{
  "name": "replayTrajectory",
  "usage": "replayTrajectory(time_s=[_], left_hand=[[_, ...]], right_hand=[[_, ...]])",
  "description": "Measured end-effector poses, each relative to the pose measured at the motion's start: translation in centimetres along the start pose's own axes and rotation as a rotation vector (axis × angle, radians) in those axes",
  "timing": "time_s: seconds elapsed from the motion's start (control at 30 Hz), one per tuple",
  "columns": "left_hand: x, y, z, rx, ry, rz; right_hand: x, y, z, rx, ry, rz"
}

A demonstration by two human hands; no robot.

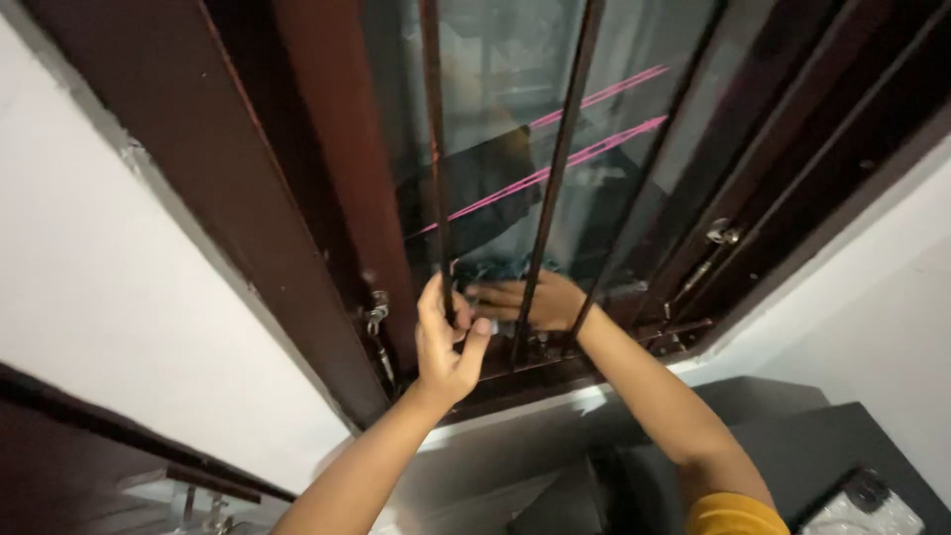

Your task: Cleaning a window and its frame with a cloth.

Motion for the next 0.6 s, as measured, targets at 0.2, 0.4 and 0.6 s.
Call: replayTrajectory(time_s=[0.2,0.4,0.6], left_hand=[[-0.2,-0.1,0.5,-0.001,0.06,-0.007],[0.0,0.4,0.4,-0.032,0.066,-0.019],[-0.2,-0.1,0.6,-0.058,0.084,-0.035]], right_hand=[[8.7,8.3,-7.4,-0.658,-0.386,-0.02],[3.1,7.2,-8.3,-0.513,-0.59,-0.192],[-2.3,3.1,-0.4,-0.347,0.808,0.563]])
Point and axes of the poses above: each hand's wrist, its own y-axis towards the middle knuckle, its own x-axis out of the back of the hand, z = x × y, the point moved 1 cm from there along y, towards the middle knuckle, and after that the axes turned 12 degrees about -z, right-handed, at the moved point
